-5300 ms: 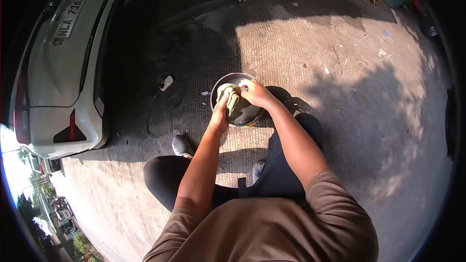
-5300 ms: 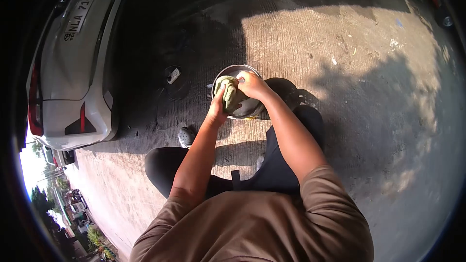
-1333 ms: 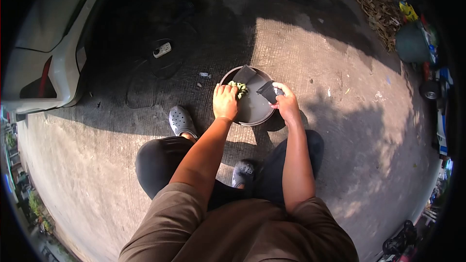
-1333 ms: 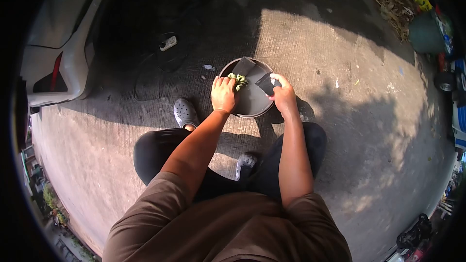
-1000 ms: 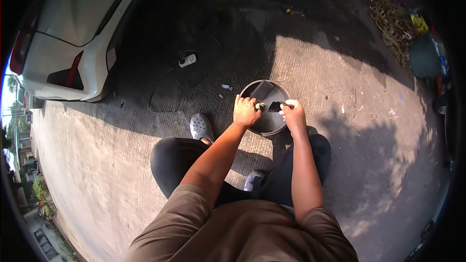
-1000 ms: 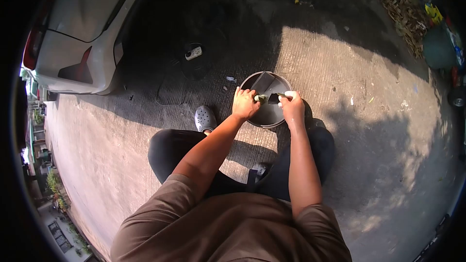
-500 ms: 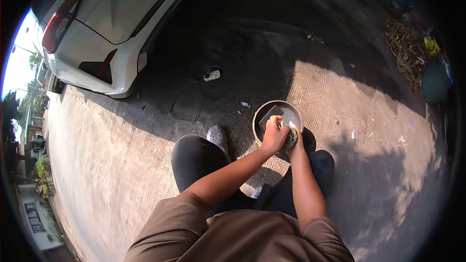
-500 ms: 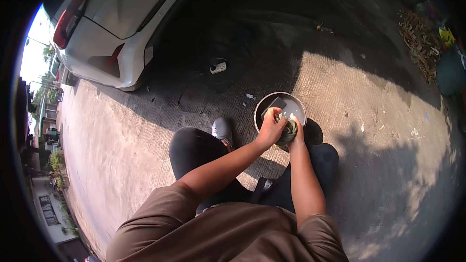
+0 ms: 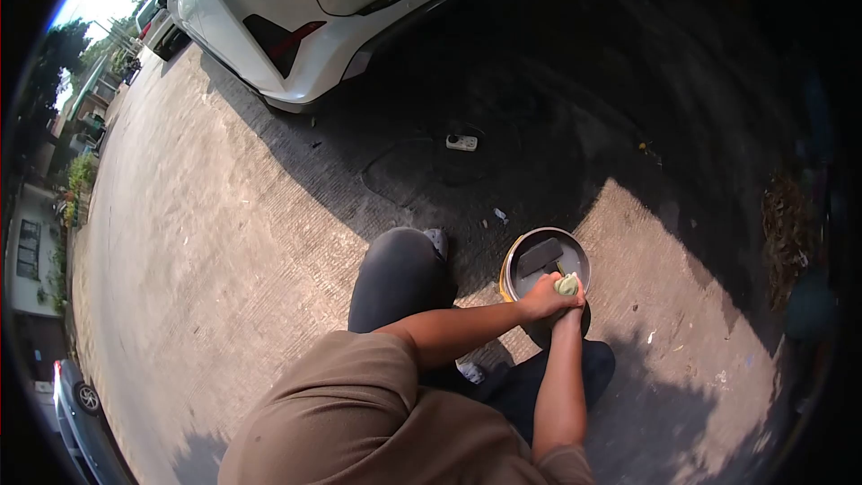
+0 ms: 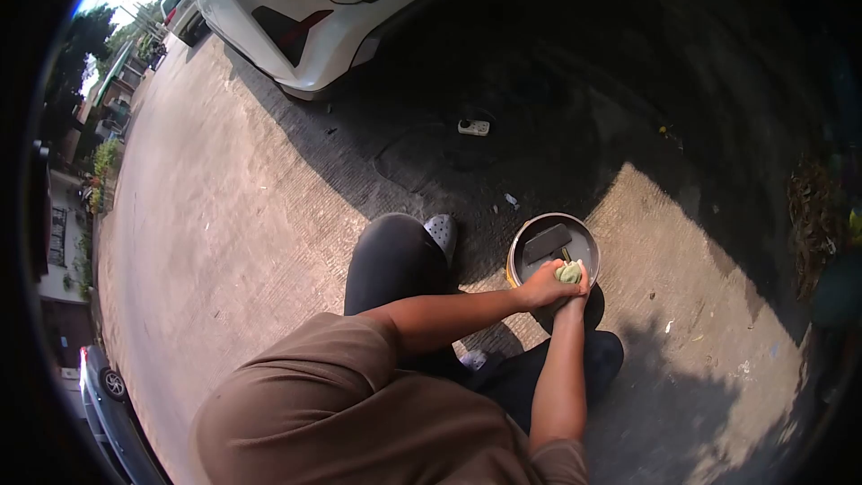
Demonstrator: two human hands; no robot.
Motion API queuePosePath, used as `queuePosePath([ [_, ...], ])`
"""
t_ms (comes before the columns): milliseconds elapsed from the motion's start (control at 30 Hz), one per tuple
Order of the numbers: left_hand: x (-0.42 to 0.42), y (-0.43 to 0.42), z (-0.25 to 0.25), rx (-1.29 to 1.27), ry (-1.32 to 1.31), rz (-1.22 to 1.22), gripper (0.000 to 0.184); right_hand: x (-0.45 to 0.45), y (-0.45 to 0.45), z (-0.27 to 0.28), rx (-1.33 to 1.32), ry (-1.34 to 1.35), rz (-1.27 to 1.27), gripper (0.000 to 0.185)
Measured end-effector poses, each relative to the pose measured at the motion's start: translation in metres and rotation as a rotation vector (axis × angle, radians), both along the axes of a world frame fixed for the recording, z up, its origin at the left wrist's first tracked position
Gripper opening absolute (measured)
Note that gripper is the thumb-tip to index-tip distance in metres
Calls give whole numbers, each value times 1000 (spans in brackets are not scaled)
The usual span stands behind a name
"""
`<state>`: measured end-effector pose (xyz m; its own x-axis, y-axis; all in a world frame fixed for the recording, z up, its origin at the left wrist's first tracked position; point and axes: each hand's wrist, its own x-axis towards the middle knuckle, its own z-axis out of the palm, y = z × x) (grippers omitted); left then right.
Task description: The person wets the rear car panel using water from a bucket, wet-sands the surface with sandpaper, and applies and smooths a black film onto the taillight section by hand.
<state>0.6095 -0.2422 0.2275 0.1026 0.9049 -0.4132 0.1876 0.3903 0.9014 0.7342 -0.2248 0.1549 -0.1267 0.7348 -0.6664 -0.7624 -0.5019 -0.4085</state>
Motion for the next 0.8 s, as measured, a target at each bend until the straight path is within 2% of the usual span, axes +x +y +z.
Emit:
queuePosePath([
  [100,-12,15,7,-113,-126,-165,63,-2,-2,3,-2,4,-10,59],
  [200,-13,14,23,-94,-233,8,65,-2,-2,3,-2,15,-40,63],
  [300,-7,10,9,18,-183,-24,68,-3,-7,-7,24,98,-20,62],
  [400,0,-1,15,-48,161,-189,70,-7,-10,-5,5,42,-43,58],
  [533,-7,8,8,5,-19,-175,64,-14,-11,1,-13,-22,-67,53],
  [633,-11,9,7,-116,-36,-121,57,-18,-13,10,-40,-78,-77,49],
  [700,-16,17,8,-136,20,-148,45,-22,-13,16,-54,-152,-79,46],
  [767,-22,22,16,-114,12,-148,41,-19,-11,2,-45,-260,-68,43],
  [800,-21,23,9,-106,9,-132,38,-9,-10,-31,-16,-352,-60,38],
])
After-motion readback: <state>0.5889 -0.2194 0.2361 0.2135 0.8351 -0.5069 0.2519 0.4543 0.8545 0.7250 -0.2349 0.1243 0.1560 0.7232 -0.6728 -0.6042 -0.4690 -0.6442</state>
